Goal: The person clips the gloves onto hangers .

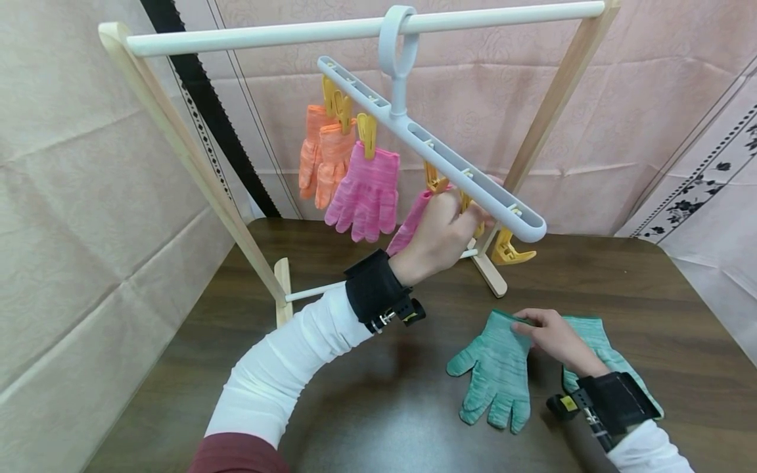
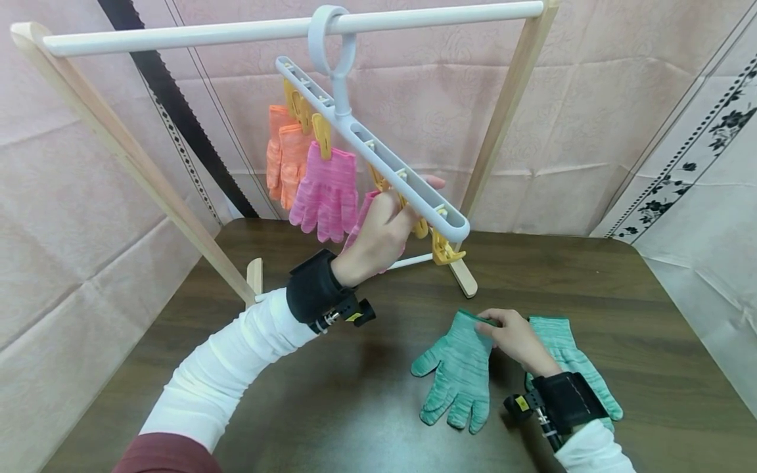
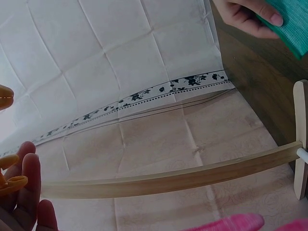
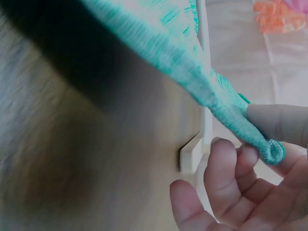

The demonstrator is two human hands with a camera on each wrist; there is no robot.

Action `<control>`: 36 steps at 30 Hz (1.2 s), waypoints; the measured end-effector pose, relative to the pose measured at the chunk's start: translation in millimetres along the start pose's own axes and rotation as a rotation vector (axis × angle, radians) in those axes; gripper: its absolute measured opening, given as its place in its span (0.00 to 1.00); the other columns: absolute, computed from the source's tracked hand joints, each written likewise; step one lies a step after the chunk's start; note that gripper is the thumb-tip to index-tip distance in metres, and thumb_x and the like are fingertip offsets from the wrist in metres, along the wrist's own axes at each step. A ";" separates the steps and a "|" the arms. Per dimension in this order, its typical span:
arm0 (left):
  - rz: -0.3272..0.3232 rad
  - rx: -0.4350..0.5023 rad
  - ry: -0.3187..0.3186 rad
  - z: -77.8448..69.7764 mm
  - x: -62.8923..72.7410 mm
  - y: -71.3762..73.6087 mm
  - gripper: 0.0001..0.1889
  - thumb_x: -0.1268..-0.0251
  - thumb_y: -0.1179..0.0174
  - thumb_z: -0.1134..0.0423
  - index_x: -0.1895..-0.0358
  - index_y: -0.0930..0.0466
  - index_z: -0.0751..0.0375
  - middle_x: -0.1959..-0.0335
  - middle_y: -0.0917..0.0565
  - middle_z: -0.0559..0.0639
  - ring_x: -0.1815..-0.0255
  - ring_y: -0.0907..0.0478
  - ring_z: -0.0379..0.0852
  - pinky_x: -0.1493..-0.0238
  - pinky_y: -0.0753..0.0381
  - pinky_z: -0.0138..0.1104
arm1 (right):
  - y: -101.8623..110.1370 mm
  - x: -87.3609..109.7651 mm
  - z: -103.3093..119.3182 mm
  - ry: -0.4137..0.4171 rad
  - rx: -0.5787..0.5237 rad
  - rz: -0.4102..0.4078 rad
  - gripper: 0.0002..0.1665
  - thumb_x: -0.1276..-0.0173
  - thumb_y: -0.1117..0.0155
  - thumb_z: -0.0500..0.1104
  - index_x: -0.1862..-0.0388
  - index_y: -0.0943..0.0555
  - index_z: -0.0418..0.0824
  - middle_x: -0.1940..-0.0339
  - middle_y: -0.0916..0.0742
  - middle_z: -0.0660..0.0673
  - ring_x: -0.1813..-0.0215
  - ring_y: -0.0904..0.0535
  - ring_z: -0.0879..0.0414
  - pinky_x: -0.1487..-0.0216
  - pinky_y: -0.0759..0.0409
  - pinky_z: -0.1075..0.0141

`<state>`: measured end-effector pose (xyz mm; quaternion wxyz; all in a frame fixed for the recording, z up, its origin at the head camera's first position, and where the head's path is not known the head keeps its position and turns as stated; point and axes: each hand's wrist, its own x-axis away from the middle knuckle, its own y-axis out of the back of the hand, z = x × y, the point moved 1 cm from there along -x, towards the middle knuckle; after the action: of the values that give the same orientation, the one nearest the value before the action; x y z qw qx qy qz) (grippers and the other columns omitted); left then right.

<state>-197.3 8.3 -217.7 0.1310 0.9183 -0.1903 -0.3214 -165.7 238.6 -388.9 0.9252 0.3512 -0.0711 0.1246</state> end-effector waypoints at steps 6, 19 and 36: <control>-0.013 0.011 -0.011 -0.4 -1.5 -0.1 0.10 0.35 0.57 0.66 0.63 0.25 0.65 0.81 0.29 0.51 0.85 0.43 0.40 0.81 0.45 0.25 | -0.6 0.7 14.1 0.083 0.038 -0.024 0.19 0.34 0.49 0.48 0.52 0.24 0.36 0.65 0.21 0.42 0.72 0.31 0.57 0.74 0.30 0.66; 0.011 0.044 -0.009 0.0 -0.9 -1.8 0.15 0.33 0.58 0.66 0.47 0.31 0.67 0.75 0.24 0.57 0.86 0.41 0.39 0.81 0.44 0.25 | -0.4 4.7 37.1 0.170 0.086 -0.108 0.19 0.34 0.49 0.48 0.52 0.24 0.37 0.61 0.19 0.41 0.69 0.32 0.58 0.71 0.32 0.69; 0.017 0.048 0.028 -29.7 8.7 5.8 0.15 0.34 0.59 0.70 0.48 0.32 0.74 0.75 0.24 0.62 0.87 0.45 0.35 0.81 0.47 0.24 | -0.1 11.5 59.7 0.249 0.047 -0.202 0.18 0.35 0.48 0.46 0.51 0.25 0.35 0.65 0.19 0.41 0.74 0.32 0.62 0.75 0.32 0.70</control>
<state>-173.5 2.9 -197.8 0.1146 0.9240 -0.2039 -0.3026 -157.3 200.8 -342.1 0.9262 0.3600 0.0827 0.0753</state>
